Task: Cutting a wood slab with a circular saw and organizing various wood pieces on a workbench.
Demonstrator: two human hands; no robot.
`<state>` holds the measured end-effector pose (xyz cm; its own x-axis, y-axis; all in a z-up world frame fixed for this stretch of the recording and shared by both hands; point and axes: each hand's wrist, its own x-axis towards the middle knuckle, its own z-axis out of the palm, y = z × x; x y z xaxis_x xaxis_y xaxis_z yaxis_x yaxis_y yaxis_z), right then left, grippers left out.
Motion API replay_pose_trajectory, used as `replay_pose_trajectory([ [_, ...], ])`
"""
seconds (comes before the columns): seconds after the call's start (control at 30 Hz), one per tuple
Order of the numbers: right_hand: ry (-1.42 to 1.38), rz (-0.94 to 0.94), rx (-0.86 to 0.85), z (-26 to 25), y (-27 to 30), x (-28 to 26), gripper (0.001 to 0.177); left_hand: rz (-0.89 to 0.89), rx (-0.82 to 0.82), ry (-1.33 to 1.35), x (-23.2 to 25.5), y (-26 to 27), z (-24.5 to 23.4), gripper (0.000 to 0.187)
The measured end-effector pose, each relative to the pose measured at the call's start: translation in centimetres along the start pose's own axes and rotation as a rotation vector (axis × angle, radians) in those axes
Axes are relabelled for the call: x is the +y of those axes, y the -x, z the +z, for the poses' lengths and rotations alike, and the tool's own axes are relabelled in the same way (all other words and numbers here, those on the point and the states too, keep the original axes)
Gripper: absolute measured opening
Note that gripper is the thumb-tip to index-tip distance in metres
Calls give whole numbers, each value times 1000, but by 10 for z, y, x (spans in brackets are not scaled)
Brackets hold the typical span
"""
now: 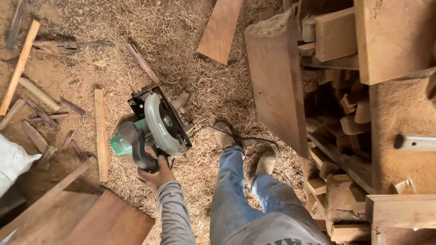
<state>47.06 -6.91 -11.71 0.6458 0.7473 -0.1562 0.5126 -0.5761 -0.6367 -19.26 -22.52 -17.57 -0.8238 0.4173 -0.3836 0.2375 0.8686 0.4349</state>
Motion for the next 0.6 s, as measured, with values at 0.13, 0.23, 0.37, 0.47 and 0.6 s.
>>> replay_pose_trajectory([
  [0.13, 129, -454, 57, -17, -2, -2, 31, 163, 39, 181, -71, -35, 27, 85],
  [0.23, 360, -434, 85, -17, -2, 1, 28, 20, -4, 23, -17, 12, -9, 87],
  [0.37, 307, -458, 107, -14, 0, 0, 37, -5, 119, -31, -3, 39, -27, 87],
  [0.47, 313, -433, 123, -13, 5, -11, 36, 358, 293, -88, -10, 35, -7, 79],
  [0.6, 272, -247, 37, -16, 5, -14, 30, 1076, 263, 49, 23, 84, 47, 66],
])
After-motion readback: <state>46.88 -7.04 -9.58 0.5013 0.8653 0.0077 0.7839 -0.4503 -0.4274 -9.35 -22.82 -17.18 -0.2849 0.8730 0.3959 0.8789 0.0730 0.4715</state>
